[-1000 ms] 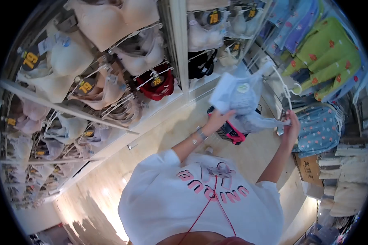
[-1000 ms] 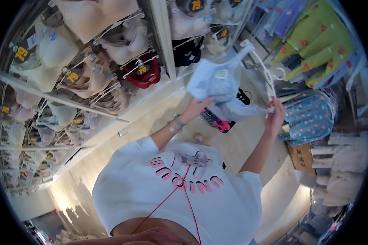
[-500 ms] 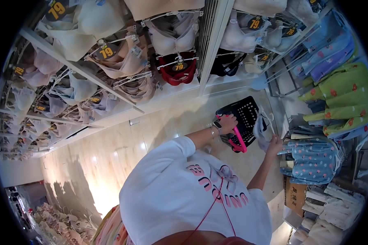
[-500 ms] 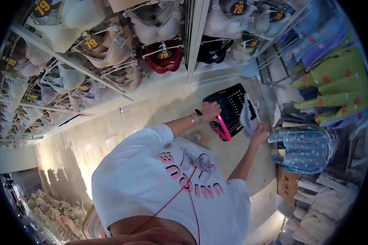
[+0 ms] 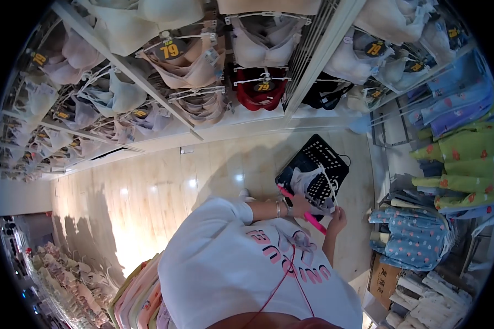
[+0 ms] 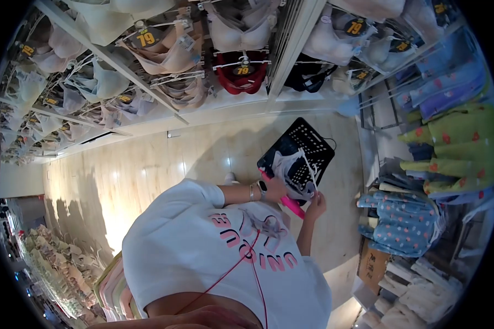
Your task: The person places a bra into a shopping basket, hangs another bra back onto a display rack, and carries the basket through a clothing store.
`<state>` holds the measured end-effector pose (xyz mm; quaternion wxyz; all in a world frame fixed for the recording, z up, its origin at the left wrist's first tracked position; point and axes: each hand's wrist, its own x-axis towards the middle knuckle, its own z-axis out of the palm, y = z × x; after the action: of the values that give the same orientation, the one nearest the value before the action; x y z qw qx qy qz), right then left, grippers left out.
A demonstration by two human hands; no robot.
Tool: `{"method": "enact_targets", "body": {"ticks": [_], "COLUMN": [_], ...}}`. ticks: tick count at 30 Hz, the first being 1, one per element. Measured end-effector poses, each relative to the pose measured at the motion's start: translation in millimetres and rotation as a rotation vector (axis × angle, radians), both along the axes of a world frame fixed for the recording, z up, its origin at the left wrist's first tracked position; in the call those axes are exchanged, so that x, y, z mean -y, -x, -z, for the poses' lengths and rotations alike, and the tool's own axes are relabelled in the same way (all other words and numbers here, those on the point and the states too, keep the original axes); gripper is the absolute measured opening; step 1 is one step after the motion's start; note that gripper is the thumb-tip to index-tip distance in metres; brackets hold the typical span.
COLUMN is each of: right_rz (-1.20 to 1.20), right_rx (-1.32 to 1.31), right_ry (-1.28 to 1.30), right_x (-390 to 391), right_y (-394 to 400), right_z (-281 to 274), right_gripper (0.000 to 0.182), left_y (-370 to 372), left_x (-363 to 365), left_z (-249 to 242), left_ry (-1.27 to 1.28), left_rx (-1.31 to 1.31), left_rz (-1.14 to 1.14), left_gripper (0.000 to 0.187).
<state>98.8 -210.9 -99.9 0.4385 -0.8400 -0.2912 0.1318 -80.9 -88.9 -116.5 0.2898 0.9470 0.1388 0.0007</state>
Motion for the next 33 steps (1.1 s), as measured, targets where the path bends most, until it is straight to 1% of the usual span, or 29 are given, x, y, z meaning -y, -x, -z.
{"method": "enact_targets", "body": {"ticks": [1,4,5,8,9,12,13,15,16,18,19,21,23,24,26,29,30,31,33], "right_rz": [-0.025,0.036,-0.016,-0.088,-0.109,-0.234,-0.294,-0.410,-0.473,-0.587,-0.611,-0.582,-0.601,-0.620,-0.654,-0.641,-0.682,-0.728,-0.824], "right_rx": [0.027,-0.060,-0.019,-0.063,-0.114,-0.008,-0.014,-0.041,-0.006,0.042,-0.031,-0.046,-0.021,0.008,0.072,0.078,0.060,0.044,0.034], "right_ry": [0.016,0.007,0.024,0.033,0.073,0.078,0.099,0.155,0.141,0.140,0.082,0.121,0.123,0.075,-0.032,-0.063,-0.045,-0.027,-0.011], "right_x": [3.4,9.2,14.9,15.2,14.0,17.8,16.4,16.9,5.4,9.3,10.0,20.8,23.2,22.2,12.2,-22.9,-33.8,-45.5,-68.1], "right_y": [-1.0,14.0,10.7,14.7,12.7,-32.0,-50.0,-78.1,-88.7,-104.8,-125.2,-142.8,-157.8,-160.0,-162.0,-171.5,-177.3,-185.5,-200.3], "right_z": [1.5,-2.5,2.9,-18.0,-27.5,5.2,8.9,17.3,6.4,-15.6,-4.8,-6.5,-16.8,-16.0,-10.6,-1.4,1.9,3.4,7.2], "right_gripper": [0.025,0.025,0.025,0.026,0.026,0.025,0.024,0.022,0.022,0.023,0.021,0.020,0.018,0.016,0.013,0.014,0.013,0.013,0.013], "left_y": [-0.1,-4.6,-6.4,-16.1,-20.7,-32.6,-39.7,-54.6,-64.4,-83.3,-93.6,-109.0,-123.7,-130.1,-141.2,-159.9,-168.6,-177.0,-184.8], "left_x": [5.2,25.6,30.3,41.6,44.1,50.8,54.3,59.1,61.1,70.4,75.1,86.3,96.3,101.4,108.6,114.7,115.7,112.3,103.5], "left_z": [-5.8,-15.0,-13.8,-9.3,-7.8,-2.3,0.0,6.9,8.9,14.5,16.6,22.4,23.6,24.4,25.5,30.7,43.9,57.8,24.7], "left_ry": [0.085,0.295,0.354,0.480,0.510,0.603,0.638,0.694,0.716,0.767,0.785,0.822,0.851,0.859,0.876,0.893,0.898,0.911,1.004], "left_rx": [0.002,0.017,0.021,0.024,0.025,0.042,0.049,0.068,0.080,0.106,0.121,0.144,0.171,0.186,0.215,0.257,0.242,0.161,0.149], "left_rz": [0.016,0.049,0.048,0.013,-0.006,-0.102,-0.141,-0.210,-0.243,-0.301,-0.323,-0.362,-0.389,-0.400,-0.422,-0.465,-0.477,-0.475,-0.547], "left_gripper": [0.037,0.036,0.035,0.034,0.034,0.033,0.033,0.032,0.032,0.031,0.031,0.030,0.029,0.029,0.029,0.028,0.027,0.026,0.024]}}
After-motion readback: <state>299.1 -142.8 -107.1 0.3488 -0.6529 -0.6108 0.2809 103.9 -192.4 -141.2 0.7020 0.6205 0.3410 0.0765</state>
